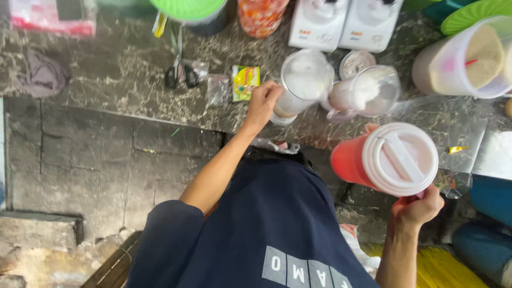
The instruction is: The person adds various ingredients including a yellow liquid, a white powder, and ice into two blender cups. They then place the cups on a blender base, secure the lids, and operate the blender. Finally, they scoop a dark granular ingredient into a separate cup.
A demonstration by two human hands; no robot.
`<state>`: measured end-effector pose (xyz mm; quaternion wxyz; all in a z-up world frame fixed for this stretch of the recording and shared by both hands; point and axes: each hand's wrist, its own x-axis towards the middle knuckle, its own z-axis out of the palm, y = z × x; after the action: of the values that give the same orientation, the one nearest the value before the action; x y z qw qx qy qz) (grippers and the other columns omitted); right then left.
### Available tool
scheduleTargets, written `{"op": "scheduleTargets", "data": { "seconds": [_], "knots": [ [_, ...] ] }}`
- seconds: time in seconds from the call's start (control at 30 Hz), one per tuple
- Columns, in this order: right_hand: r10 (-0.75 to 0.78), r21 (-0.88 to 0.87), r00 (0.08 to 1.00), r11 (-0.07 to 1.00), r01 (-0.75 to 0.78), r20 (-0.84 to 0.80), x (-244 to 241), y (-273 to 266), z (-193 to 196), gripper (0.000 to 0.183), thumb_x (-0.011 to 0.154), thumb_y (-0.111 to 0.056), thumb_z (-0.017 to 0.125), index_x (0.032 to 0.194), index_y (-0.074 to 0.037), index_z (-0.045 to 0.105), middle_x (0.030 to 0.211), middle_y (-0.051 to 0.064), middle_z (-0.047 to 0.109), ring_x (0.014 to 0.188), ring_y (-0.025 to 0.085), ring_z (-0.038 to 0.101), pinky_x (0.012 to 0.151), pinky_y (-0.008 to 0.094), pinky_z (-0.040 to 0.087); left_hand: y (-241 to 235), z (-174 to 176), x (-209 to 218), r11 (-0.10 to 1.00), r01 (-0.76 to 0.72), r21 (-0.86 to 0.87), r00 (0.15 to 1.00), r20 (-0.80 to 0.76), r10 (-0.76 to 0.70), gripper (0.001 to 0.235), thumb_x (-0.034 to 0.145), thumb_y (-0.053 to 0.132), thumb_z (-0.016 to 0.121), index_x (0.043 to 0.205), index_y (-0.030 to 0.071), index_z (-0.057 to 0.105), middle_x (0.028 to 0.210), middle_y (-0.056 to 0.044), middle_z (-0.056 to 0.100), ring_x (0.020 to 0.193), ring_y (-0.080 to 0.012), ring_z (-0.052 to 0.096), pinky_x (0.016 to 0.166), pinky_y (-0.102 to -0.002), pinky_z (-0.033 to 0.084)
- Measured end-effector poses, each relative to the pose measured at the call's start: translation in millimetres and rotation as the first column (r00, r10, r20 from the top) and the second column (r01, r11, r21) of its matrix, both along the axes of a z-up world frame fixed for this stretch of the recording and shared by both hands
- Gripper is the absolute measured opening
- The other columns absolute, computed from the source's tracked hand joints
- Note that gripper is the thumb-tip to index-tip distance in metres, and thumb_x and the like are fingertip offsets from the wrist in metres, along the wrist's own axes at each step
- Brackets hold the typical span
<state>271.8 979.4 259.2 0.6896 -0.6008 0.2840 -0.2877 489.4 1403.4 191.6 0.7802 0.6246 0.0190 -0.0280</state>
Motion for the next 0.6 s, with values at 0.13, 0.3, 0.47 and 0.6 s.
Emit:
{"op": "scheduleTargets", "data": {
  "seconds": [0.13,0.3,0.47,0.6],
  "knots": [
    [-0.058,0.026,0.998,0.998,0.058,0.017,-3,-26,-13,0.021,0.097,-0.004,0.056,0.085,0.006,0.069,0.087,0.009,0.068,0.073,0.016,0.066,0.069,0.029,0.055,-33,48,56,0.974,-0.07,-0.215,0.996,0.037,0.079,0.019,0.105,0.024,0.059,0.093,0.009,0.058,0.076,0.007,0.046,0.069,-0.0038,0.039,0.061,-0.026,0.03],
    [-0.093,-0.036,0.994,0.995,0.096,0.063,1,-66,-26,0.021,0.103,0.001,0.061,0.086,0.011,0.066,0.088,0.011,0.066,0.075,0.016,0.064,0.068,0.029,0.052,-95,96,170,0.946,-0.154,-0.285,0.939,0.256,0.23,0.03,0.108,0.029,0.059,0.087,0.011,0.049,0.078,0.005,0.044,0.072,-0.0062,0.04,0.066,-0.026,0.034],
    [-0.092,0.075,0.996,0.993,0.091,0.011,34,-97,-30,0.018,0.103,-0.003,0.059,0.093,0.008,0.069,0.092,0.011,0.071,0.077,0.018,0.071,0.069,0.031,0.06,-130,98,238,0.93,-0.286,-0.229,0.877,0.329,0.351,0.035,0.108,0.03,0.06,0.082,0.009,0.05,0.076,0.003,0.047,0.071,-0.0083,0.041,0.067,-0.028,0.036],
    [-0.033,-0.005,0.999,0.999,0.033,-0.009,59,-112,-28,0.024,0.107,-0.002,0.06,0.089,0.012,0.068,0.085,0.013,0.068,0.068,0.016,0.064,0.061,0.029,0.053,-148,84,229,0.958,-0.287,-0.021,0.921,0.268,0.282,0.033,0.104,0.03,0.061,0.08,0.01,0.051,0.071,0.004,0.048,0.065,-0.0071,0.042,0.059,-0.028,0.035]
  ]
}}
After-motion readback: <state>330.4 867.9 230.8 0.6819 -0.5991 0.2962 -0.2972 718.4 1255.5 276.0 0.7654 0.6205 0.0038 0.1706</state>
